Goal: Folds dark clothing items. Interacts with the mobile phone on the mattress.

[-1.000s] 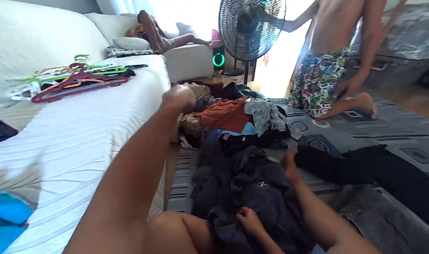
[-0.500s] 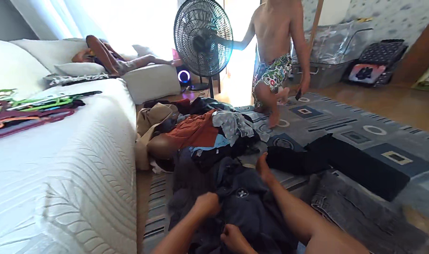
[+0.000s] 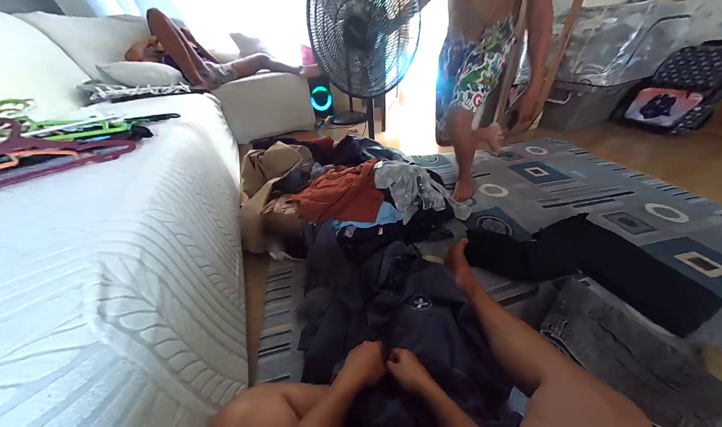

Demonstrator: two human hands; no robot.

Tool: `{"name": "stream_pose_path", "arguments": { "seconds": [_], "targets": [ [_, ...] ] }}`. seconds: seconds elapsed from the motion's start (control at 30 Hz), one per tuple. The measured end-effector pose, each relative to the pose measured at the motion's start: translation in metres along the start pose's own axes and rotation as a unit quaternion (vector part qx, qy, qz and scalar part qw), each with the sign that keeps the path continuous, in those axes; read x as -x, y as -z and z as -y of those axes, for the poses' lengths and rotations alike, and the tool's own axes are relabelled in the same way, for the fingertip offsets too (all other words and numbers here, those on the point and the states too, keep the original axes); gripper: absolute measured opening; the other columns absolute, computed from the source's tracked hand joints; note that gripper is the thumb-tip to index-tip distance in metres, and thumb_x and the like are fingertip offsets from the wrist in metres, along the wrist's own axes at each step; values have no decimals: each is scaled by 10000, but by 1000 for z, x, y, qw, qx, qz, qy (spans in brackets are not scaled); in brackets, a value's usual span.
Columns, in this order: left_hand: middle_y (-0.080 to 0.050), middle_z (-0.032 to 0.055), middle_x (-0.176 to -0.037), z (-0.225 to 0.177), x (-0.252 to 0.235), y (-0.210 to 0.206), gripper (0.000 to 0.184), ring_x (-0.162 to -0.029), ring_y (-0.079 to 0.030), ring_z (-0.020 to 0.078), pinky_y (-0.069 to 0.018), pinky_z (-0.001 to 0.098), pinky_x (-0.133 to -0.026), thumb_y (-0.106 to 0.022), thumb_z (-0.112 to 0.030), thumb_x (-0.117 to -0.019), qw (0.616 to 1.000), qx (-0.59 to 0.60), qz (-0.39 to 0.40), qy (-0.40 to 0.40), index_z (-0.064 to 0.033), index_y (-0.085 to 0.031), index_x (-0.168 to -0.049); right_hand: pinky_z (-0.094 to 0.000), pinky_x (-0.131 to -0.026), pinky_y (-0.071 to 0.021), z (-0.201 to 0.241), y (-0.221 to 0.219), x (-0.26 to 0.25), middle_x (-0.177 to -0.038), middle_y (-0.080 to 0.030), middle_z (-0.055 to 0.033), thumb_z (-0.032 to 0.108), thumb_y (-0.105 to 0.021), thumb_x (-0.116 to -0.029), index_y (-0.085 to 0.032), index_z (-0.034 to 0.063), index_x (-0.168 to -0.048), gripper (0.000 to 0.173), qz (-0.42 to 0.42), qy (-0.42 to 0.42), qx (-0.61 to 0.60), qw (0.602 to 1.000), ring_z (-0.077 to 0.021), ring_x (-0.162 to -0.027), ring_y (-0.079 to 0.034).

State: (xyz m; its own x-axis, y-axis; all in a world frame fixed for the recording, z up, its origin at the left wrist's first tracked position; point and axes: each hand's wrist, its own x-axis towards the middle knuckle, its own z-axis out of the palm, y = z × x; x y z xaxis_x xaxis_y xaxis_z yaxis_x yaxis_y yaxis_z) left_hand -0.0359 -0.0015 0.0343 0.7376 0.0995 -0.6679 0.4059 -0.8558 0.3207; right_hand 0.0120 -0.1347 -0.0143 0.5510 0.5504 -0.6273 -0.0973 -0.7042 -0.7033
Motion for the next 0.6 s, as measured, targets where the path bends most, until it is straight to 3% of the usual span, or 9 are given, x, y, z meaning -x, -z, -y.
{"name": "stream_pose_path", "arguments": {
  "seconds": [0.23, 0.4, 0.6],
  "targets": [
    [-647, 273, -1274, -26, 25, 2, 275, -1211, -605, 465, -480, 688, -937, -620, -146, -983, 998, -50, 29, 19, 54, -676, -1162, -528, -965, -501, 3, 0, 8, -1135, -682, -243, 139, -590, -1014, -680, -49, -1163, 257, -17, -1, 61, 998, -349, -1078, -654],
    [-653, 267, -1247, -24, 36, -12, 228, -1182, -609, 469, -495, 678, -898, -592, -103, -1004, 999, -37, -3, -17, 41, -696, -1147, -541, -760, -551, -7, -9, 6, -941, -691, -226, 4, -638, -912, -691, -52, -1073, 179, -39, 19, 78, 996, -334, -819, -676],
    [-644, 276, -1217, -31, 37, -14, 234, -1142, -616, 459, -514, 656, -833, -629, -121, -979, 998, -55, 9, -5, 72, -683, -1099, -459, -659, -561, -4, -3, 12, -817, -689, -151, 23, -661, -901, -680, -43, -1026, 142, -13, 12, 71, 997, -238, -668, -659]
  ]
}}
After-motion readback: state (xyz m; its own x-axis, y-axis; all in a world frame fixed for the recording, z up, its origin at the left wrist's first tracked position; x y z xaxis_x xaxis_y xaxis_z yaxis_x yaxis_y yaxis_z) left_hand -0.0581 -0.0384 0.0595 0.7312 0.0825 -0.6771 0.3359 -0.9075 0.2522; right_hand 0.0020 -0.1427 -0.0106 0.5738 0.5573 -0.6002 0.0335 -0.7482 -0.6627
